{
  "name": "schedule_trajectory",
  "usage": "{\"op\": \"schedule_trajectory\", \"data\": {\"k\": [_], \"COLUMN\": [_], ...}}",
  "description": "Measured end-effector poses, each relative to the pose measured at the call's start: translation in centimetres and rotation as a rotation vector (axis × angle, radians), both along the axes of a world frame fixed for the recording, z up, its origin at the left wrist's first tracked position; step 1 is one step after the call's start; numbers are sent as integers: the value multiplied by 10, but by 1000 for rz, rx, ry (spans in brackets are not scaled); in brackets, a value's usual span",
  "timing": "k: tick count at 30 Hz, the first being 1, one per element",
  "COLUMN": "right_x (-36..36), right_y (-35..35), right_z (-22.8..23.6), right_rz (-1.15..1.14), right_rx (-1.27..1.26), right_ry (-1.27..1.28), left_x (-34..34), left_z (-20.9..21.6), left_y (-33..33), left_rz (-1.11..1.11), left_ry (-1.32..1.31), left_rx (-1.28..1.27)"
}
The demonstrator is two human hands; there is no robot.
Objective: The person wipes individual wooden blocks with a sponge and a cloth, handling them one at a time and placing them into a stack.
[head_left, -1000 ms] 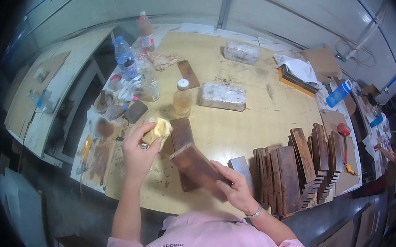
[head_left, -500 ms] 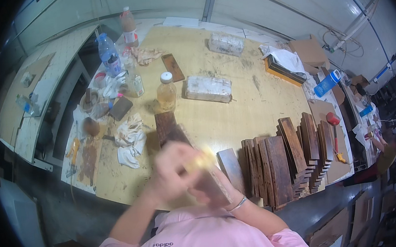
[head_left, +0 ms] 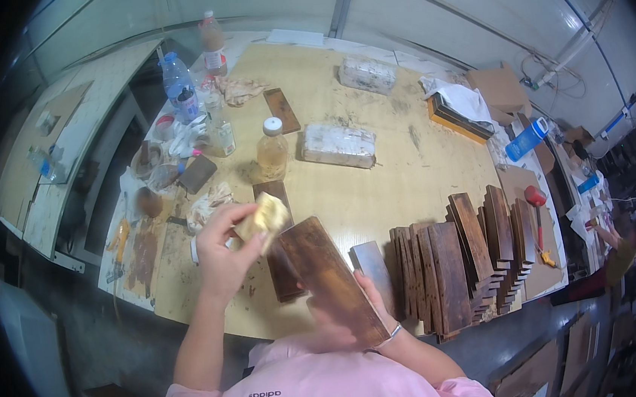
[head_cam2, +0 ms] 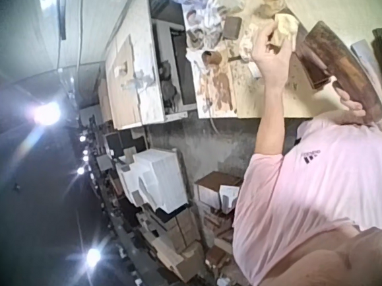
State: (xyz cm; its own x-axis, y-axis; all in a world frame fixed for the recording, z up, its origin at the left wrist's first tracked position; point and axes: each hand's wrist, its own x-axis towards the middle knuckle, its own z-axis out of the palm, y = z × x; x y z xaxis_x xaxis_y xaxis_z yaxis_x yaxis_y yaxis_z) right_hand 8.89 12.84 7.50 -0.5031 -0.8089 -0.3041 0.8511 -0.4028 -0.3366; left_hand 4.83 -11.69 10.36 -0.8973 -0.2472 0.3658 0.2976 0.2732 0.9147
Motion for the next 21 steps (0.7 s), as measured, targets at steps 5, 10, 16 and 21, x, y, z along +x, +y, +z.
{"op": "schedule_trajectory", "data": {"k": [5,10,16,21], "right_x": [-2,10,13,17], "right_y": [3,8,16,18], "right_z": [-7,0,13,12], "right_rz": [-2,-8,-19,-75], "right_rx": [45,259,278,256], "right_ry": [-17,-23,-75,-19], "left_x": [1,-6,9,0], "left_z": [14,20,31,5], "left_y": [4,11,10,-7], "left_rz": [22,-39,-198,59], "left_ry": [132,267,288,148], "left_rx": [-207,-406,-352,-282]}}
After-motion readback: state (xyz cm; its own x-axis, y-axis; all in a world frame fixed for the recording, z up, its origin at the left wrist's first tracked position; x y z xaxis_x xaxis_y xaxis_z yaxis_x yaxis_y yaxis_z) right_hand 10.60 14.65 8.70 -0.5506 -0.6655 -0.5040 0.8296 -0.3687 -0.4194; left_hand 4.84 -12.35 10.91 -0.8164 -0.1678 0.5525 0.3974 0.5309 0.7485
